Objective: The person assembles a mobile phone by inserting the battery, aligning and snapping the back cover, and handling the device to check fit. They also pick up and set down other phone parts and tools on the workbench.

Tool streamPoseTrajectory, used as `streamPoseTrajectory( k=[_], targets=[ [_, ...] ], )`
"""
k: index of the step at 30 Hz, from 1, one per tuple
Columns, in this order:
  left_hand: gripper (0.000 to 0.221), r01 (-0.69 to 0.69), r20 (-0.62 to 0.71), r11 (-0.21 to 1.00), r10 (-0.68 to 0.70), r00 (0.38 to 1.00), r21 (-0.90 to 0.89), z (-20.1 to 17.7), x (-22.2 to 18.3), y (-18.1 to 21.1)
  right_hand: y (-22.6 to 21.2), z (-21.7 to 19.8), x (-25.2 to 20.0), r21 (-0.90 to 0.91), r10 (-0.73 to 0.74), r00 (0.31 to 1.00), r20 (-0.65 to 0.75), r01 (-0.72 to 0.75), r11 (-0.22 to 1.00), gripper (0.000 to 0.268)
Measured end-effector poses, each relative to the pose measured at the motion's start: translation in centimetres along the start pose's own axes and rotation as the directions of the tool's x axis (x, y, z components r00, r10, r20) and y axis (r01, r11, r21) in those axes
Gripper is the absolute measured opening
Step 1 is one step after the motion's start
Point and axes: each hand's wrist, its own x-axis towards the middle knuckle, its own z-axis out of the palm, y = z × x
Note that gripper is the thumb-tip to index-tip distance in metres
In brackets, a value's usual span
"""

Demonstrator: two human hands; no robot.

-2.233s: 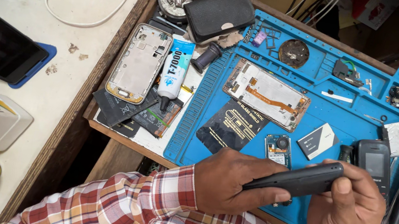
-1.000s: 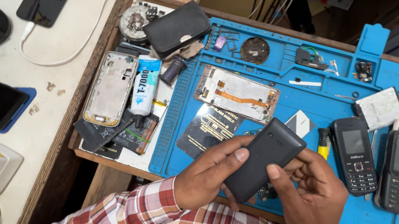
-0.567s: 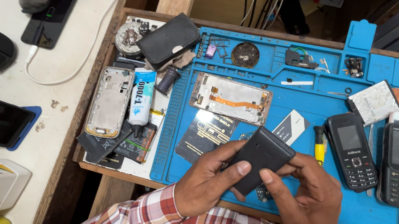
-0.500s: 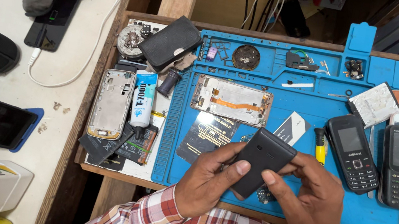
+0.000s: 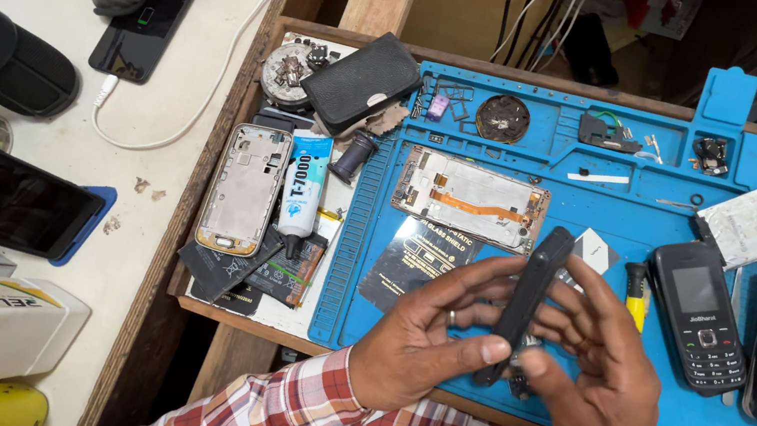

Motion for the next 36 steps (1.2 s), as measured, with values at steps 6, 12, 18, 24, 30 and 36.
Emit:
streamPoseTrajectory(
  k=[6,12,18,24,30,36],
  targets=[
    [0.082,0.061,0.010,0.997,-0.061,0.998,0.049,-0.2,0.1,0.6,-0.6,0.0,0.1,-0.111,0.034,0.999,0.026,-0.031,0.993,0.081],
    [0.083,0.112,0.006,0.994,-0.112,0.994,0.008,0.0,0.0,1.0,-0.6,-0.3,-0.3,-0.218,-0.053,0.999,0.007,0.053,0.975,0.071],
    [0.085,0.122,-0.005,0.991,-0.123,0.992,-0.055,0.1,0.1,1.0,-1.0,-0.6,0.0,-0.335,-0.124,0.992,0.027,0.126,0.934,0.066],
    [0.084,0.119,-0.009,0.993,-0.119,0.993,-0.011,0.2,0.2,1.4,-2.0,-0.5,0.0,-0.591,-0.199,0.980,0.005,0.163,0.790,0.060],
    [0.086,0.114,-0.007,0.993,-0.114,0.993,-0.010,0.3,0.2,1.5,-2.0,-0.4,0.1,-0.589,-0.216,0.976,0.014,0.183,0.787,0.059],
    [0.085,0.115,0.013,0.993,-0.115,0.993,-0.006,0.0,0.1,0.9,-1.9,-0.3,-0.1,-0.598,-0.177,0.984,-0.020,0.130,0.791,0.059]
  ],
)
